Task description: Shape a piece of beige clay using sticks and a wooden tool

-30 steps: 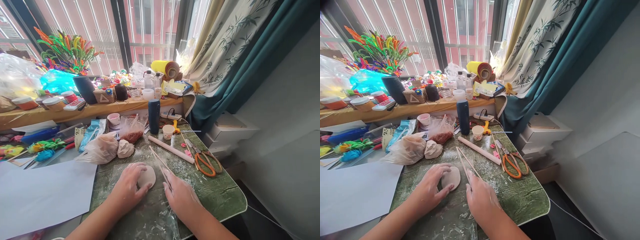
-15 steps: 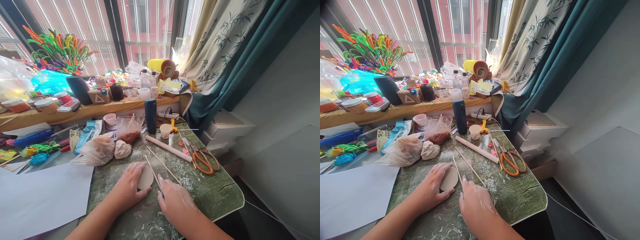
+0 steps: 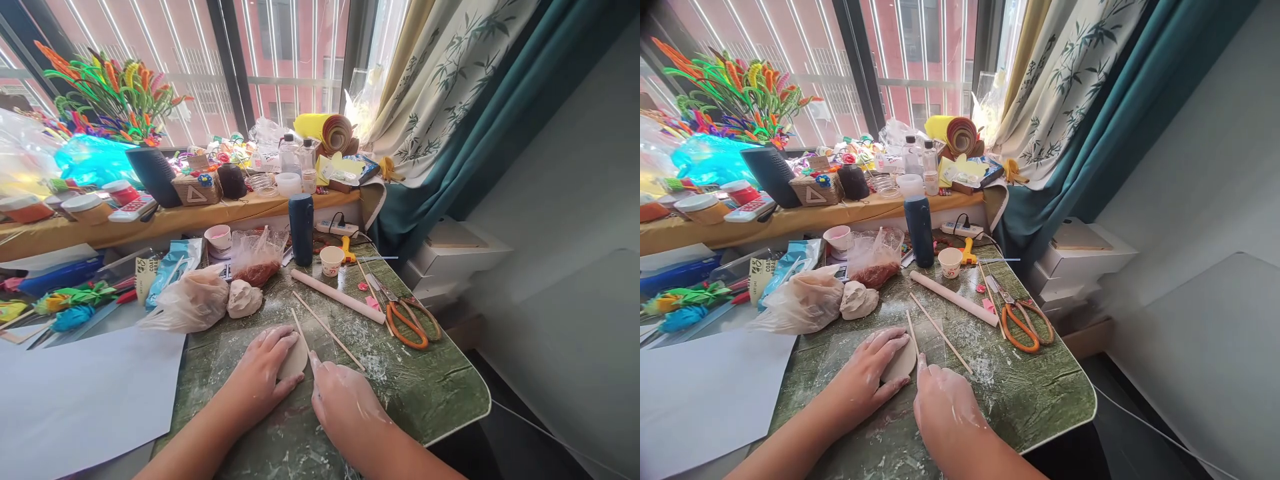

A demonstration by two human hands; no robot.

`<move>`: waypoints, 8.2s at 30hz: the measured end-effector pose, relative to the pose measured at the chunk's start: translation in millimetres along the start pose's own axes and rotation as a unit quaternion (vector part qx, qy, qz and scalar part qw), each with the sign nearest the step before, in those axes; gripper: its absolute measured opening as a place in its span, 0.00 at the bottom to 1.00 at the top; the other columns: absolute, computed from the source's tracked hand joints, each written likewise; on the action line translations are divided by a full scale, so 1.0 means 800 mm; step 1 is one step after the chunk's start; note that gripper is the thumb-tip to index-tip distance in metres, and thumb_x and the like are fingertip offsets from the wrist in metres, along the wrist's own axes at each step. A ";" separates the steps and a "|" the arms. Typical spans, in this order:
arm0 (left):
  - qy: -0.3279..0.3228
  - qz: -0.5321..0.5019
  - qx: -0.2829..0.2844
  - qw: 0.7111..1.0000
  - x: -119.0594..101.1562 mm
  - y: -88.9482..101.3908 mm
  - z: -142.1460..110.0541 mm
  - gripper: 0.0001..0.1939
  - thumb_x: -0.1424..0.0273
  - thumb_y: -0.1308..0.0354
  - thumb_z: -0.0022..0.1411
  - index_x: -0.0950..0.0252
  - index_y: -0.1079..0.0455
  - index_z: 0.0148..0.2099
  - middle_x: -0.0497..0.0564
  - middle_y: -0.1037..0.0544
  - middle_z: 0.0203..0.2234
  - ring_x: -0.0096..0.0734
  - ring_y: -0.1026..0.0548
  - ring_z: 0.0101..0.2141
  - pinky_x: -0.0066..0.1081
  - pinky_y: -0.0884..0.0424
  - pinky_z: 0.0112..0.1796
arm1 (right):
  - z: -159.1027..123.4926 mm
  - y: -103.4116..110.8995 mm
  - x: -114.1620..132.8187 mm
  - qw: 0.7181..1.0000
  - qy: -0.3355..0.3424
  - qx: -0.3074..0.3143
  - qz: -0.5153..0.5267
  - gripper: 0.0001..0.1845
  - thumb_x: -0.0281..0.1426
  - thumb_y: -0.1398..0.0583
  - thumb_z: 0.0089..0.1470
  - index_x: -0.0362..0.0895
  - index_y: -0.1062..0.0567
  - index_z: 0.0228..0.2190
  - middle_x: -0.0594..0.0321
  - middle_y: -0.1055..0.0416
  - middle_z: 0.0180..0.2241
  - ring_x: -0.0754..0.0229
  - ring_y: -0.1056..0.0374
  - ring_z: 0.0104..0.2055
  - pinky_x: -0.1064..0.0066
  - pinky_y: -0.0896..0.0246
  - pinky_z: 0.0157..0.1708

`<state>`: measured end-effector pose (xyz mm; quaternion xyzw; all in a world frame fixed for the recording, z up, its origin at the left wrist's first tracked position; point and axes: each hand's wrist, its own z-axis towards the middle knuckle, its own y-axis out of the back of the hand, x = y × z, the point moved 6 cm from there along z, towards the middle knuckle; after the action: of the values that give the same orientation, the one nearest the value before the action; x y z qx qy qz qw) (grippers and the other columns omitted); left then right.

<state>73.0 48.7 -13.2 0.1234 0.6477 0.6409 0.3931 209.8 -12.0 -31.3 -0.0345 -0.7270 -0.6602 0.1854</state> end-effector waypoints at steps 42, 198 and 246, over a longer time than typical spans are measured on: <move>-0.075 0.019 -0.006 0.997 -0.020 0.011 -0.005 0.14 0.69 0.41 0.69 0.57 0.26 0.55 0.52 0.23 0.57 0.45 0.25 0.55 0.45 0.28 0.56 | 0.007 0.007 -0.007 0.998 -0.065 0.017 0.023 0.13 0.22 0.43 0.60 0.43 0.21 0.42 0.58 0.19 0.37 0.55 0.22 0.40 0.72 0.36 0.37; -0.083 0.038 0.022 0.996 -0.018 0.017 -0.010 0.22 0.72 0.42 0.67 0.54 0.29 0.62 0.56 0.28 0.61 0.50 0.25 0.56 0.49 0.27 0.56 | 0.007 0.029 0.004 0.992 -0.082 0.071 0.056 0.19 0.23 0.46 0.62 0.42 0.22 0.50 0.55 0.18 0.40 0.53 0.21 0.43 0.72 0.34 0.40; 0.143 -0.345 -0.139 0.917 0.053 0.044 -0.017 0.10 0.64 0.39 0.64 0.62 0.24 0.45 0.52 0.16 0.38 0.39 0.18 0.39 0.37 0.20 0.42 | 0.068 0.032 -0.006 0.863 0.017 -0.041 0.503 0.11 0.35 0.36 0.57 0.44 0.22 0.42 0.61 0.20 0.39 0.57 0.26 0.41 0.69 0.32 0.42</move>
<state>23.5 72.0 2.3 -0.2571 0.6037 0.5598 0.5060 209.6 45.1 -12.2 -0.3918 -0.5796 -0.5072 0.5033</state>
